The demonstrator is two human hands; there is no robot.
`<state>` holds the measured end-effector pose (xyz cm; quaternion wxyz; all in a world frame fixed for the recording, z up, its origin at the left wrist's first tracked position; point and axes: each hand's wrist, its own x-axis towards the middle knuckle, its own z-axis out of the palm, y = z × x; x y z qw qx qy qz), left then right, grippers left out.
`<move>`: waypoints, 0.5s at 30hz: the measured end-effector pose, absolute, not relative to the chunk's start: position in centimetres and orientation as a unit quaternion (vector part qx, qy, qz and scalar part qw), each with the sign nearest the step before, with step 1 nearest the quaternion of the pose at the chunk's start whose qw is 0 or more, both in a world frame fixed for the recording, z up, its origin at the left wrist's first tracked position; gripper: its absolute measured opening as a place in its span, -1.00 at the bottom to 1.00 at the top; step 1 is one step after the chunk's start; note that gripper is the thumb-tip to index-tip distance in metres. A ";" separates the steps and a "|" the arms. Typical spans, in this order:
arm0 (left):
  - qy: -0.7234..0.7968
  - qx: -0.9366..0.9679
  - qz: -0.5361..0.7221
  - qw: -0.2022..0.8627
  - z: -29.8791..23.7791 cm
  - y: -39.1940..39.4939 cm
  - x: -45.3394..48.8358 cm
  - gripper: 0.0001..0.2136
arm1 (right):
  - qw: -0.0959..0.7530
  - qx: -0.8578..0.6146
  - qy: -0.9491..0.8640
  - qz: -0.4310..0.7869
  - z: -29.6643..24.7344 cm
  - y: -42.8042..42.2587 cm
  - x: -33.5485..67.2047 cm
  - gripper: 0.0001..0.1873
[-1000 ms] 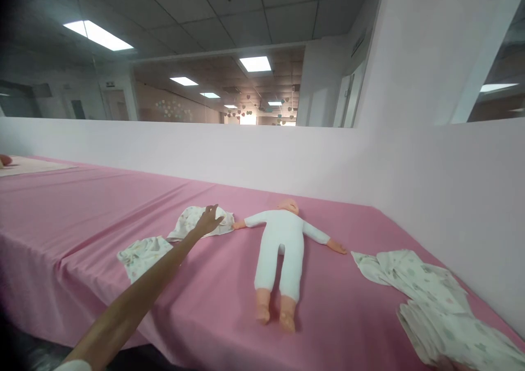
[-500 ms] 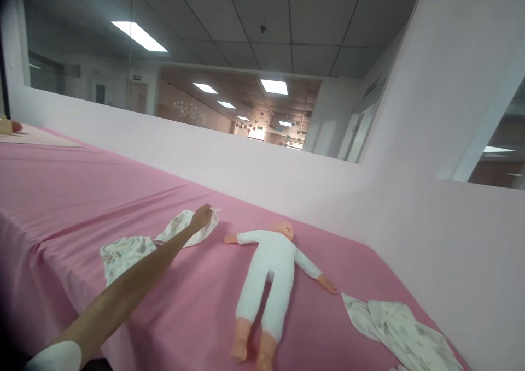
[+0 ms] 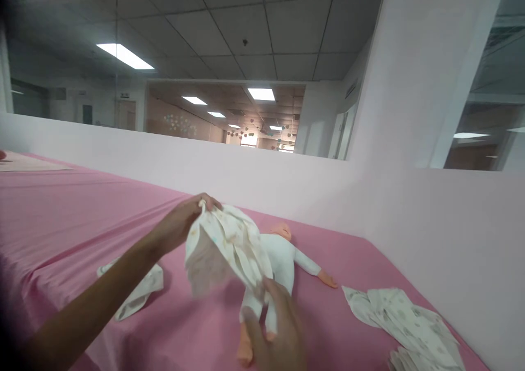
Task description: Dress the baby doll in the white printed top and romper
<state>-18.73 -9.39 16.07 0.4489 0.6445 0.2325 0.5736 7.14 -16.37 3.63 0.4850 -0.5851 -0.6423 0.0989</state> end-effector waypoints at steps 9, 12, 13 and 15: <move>0.286 0.643 0.465 0.537 10.9 -10.3 -14.7 -0.88 | 0.521 -0.436 -0.638 0.362 6.8 -16.4 5.8 -0.76; 0.308 0.625 0.459 0.552 10.0 -9.9 -15.2 -0.86 | 0.513 -0.423 -0.620 0.418 7.0 -16.6 7.0 -0.78; 0.309 0.625 0.452 0.557 9.7 -9.8 -15.3 -0.86 | 0.510 -0.424 -0.606 0.438 6.9 -16.7 7.1 -0.77; 0.306 0.627 0.436 0.568 8.9 -9.7 -15.3 -0.83 | 0.520 -0.441 -0.564 0.466 6.8 -16.9 7.0 -0.75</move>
